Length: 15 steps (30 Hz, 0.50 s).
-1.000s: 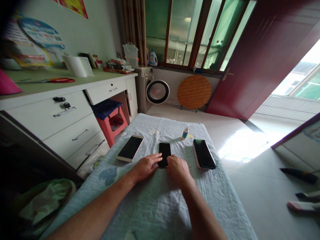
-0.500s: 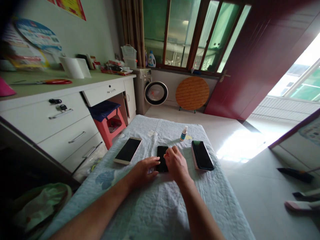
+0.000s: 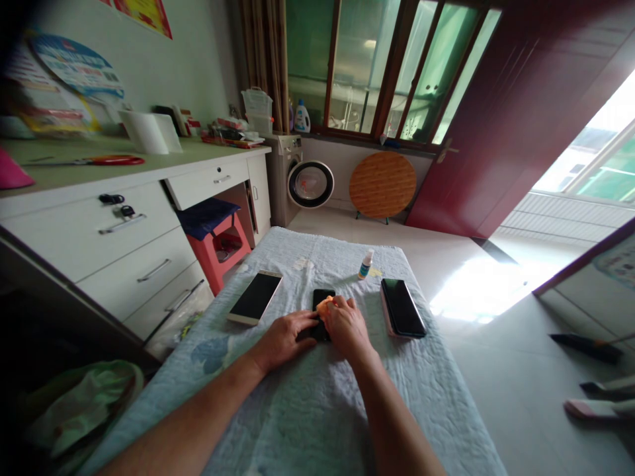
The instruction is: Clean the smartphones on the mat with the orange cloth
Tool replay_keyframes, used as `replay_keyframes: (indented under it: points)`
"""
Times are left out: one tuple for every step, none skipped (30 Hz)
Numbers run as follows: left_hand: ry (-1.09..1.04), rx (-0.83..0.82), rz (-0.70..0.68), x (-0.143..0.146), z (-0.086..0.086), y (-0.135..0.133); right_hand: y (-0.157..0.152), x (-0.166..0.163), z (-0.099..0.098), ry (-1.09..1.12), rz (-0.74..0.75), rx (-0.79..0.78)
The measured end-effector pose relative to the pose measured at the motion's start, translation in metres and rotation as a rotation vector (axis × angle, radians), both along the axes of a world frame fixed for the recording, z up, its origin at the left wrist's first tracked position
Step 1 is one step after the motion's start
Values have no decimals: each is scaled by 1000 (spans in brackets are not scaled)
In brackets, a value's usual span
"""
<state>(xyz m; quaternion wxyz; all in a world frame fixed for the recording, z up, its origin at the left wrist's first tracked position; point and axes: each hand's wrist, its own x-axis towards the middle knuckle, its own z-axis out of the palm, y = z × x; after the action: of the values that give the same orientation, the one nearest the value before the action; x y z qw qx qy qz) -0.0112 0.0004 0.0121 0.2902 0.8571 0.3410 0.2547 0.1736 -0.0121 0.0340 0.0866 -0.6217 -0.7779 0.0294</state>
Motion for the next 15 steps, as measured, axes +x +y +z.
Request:
replay_keyframes:
  points:
    - [11, -1, 6, 0, 0, 0, 3, 0, -2, -9, -21, 2]
    - [21, -3, 10, 0, -1, 0, 5, -1, -3, -12, -41, 0]
    - [28, -4, 14, 0, -1, 0, 7, -2, -4, -11, -60, -1]
    - [32, -4, 19, 0, -1, 0, 8, -2, -5, -5, -78, -2]
    - [33, -3, 22, 1, -1, 0, 9, -3, -5, 5, -94, -1]
    - [29, -2, 21, 1, -1, 0, 10, -4, -4, 17, -109, 3]
    - [22, -1, 14, 1, 0, 0, 10, -5, -4, 31, -122, 7]
    - [15, -1, 5, 1, 0, -1, 9, -6, -3, 47, -128, 10]
    - [9, -2, -3, 0, 1, -1, 9, -7, -3, 64, -127, 13]
    - [5, -5, -9, 0, 2, -1, 8, -7, -3, 82, -118, 19]
    - [3, -7, -12, 0, 3, -1, 8, -8, -3, 100, -103, 26]
    - [3, -9, -12, 0, 4, -1, 7, -9, -4, 119, -83, 35]
    - [2, -10, -11, 0, 4, -2, 7, -10, -5, 140, -55, 44]
    - [0, -10, -12, 0, 5, -2, 7, -10, -6, 162, -21, 52]
    - [-3, -9, -15, 0, 5, -2, 7, -10, -6, 186, 19, 57]
